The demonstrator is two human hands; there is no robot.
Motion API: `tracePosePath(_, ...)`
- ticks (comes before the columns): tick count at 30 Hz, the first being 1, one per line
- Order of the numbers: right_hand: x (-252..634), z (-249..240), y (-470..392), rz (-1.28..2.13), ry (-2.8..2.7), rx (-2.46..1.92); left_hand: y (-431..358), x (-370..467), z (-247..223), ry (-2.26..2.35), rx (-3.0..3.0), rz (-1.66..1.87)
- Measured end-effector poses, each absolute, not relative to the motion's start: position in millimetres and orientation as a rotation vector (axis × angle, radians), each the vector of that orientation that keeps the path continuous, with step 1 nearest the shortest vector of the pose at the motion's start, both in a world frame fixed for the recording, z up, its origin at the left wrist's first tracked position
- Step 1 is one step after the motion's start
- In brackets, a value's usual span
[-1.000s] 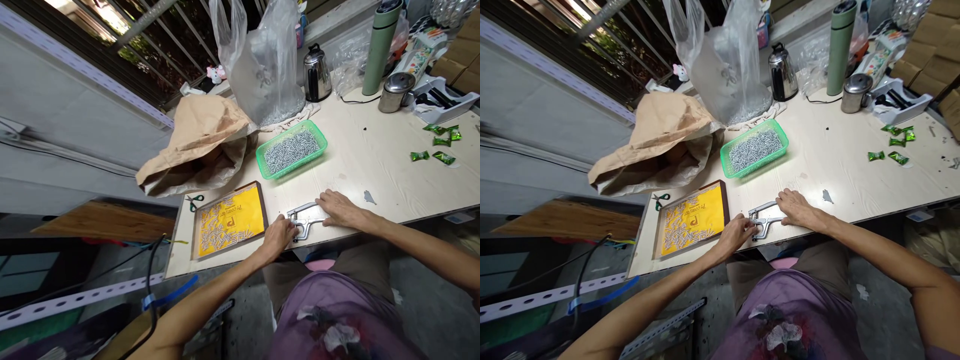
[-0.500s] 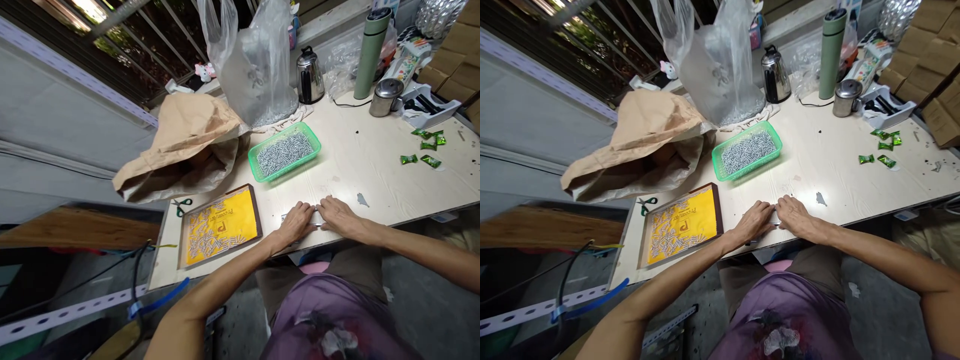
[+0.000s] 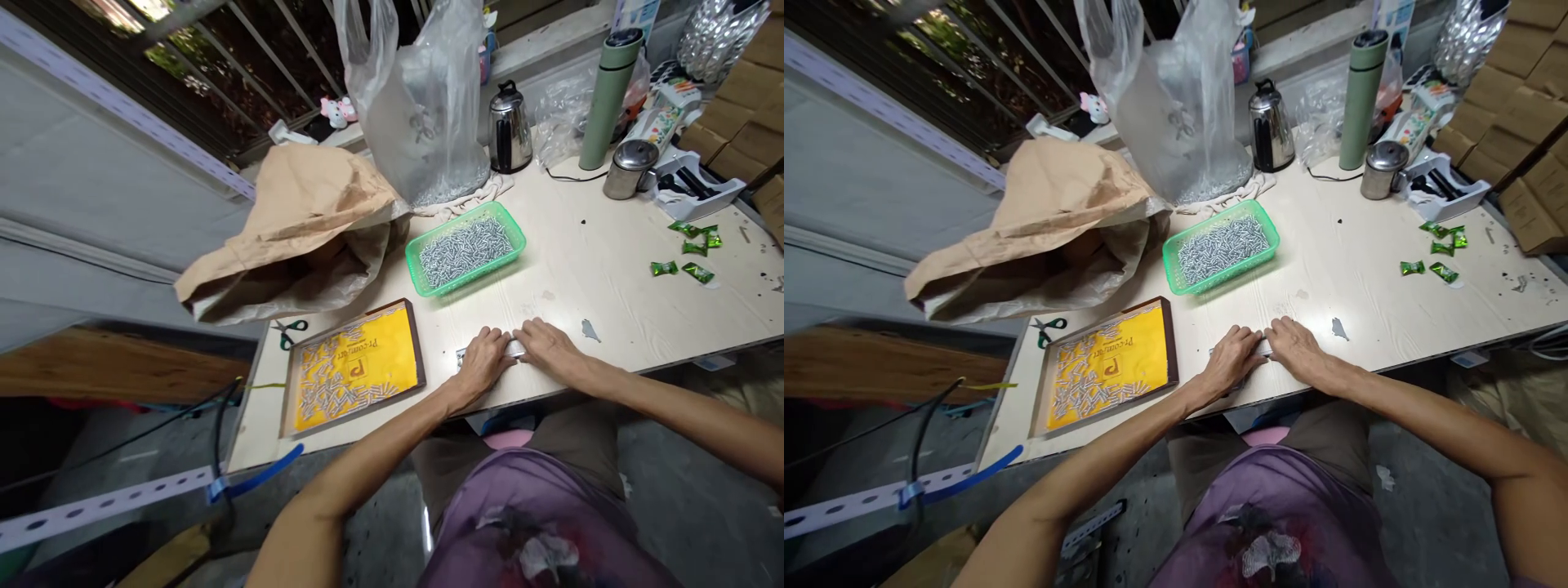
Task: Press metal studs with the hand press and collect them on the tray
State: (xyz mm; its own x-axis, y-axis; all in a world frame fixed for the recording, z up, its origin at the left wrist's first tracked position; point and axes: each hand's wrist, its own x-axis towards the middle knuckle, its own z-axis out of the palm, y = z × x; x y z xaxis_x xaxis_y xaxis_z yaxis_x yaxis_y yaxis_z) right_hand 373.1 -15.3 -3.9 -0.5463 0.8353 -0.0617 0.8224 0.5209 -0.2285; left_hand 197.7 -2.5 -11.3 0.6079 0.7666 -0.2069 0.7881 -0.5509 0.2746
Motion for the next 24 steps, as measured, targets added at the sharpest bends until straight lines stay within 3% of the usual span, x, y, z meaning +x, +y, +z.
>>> tracePosePath(7,387,-12,17,0.444,-2.672,-1.392,-55,196,-51,1.188,2.533,0.505)
tracePosePath(15,356,7,41,0.226,-2.672,-1.503,-69,197,-54,1.132,2.481,0.505)
tracePosePath(24,276,0,7,0.193,-3.071,-0.415,-96,169,-36,1.273,2.393,0.384)
